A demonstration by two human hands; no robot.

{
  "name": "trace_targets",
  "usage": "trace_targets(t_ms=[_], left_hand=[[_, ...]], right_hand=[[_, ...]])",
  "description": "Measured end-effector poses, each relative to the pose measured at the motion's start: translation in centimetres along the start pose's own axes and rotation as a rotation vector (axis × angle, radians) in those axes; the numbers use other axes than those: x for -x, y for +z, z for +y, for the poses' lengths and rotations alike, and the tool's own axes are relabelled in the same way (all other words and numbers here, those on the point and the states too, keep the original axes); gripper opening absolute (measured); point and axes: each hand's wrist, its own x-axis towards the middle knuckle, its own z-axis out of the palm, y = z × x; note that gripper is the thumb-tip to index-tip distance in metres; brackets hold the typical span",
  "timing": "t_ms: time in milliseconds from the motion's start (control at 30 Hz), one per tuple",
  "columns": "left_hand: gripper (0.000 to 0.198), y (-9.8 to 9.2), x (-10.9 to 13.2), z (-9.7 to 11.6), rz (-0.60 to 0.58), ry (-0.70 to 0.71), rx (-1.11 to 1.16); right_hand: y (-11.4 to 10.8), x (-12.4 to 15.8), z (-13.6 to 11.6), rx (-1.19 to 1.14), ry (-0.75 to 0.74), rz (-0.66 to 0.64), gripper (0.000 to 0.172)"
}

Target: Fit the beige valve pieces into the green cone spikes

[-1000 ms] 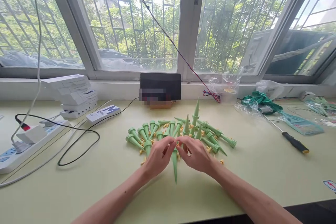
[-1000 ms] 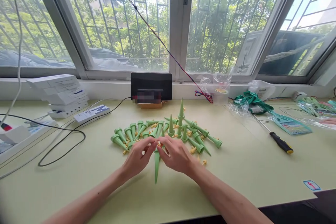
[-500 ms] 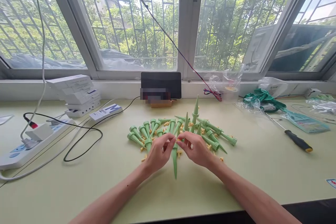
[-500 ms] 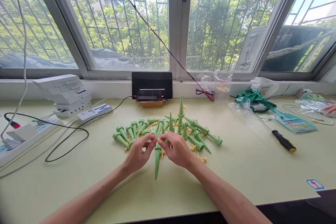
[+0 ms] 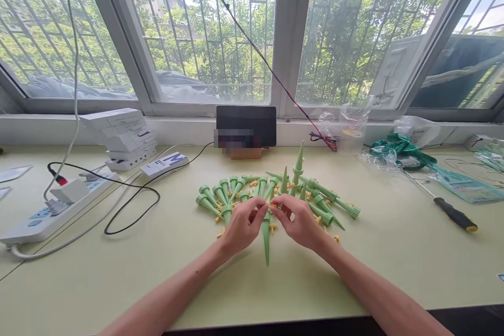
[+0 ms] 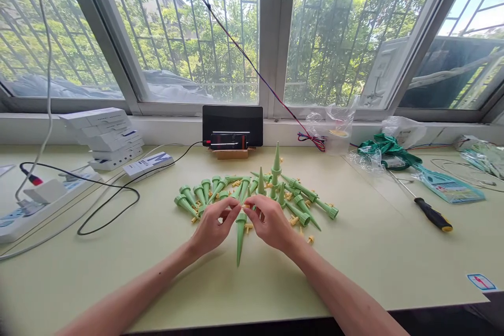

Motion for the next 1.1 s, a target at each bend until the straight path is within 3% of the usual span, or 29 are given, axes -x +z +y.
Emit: trace_targets(t_ms=[1100], left_hand=[[0.027, 0.29, -0.19, -0.23, 0.035, 0.066, -0.026]], right_hand=[[-0.32, -0.03, -0.03, 0.007, -0.009, 0.022, 0.012]])
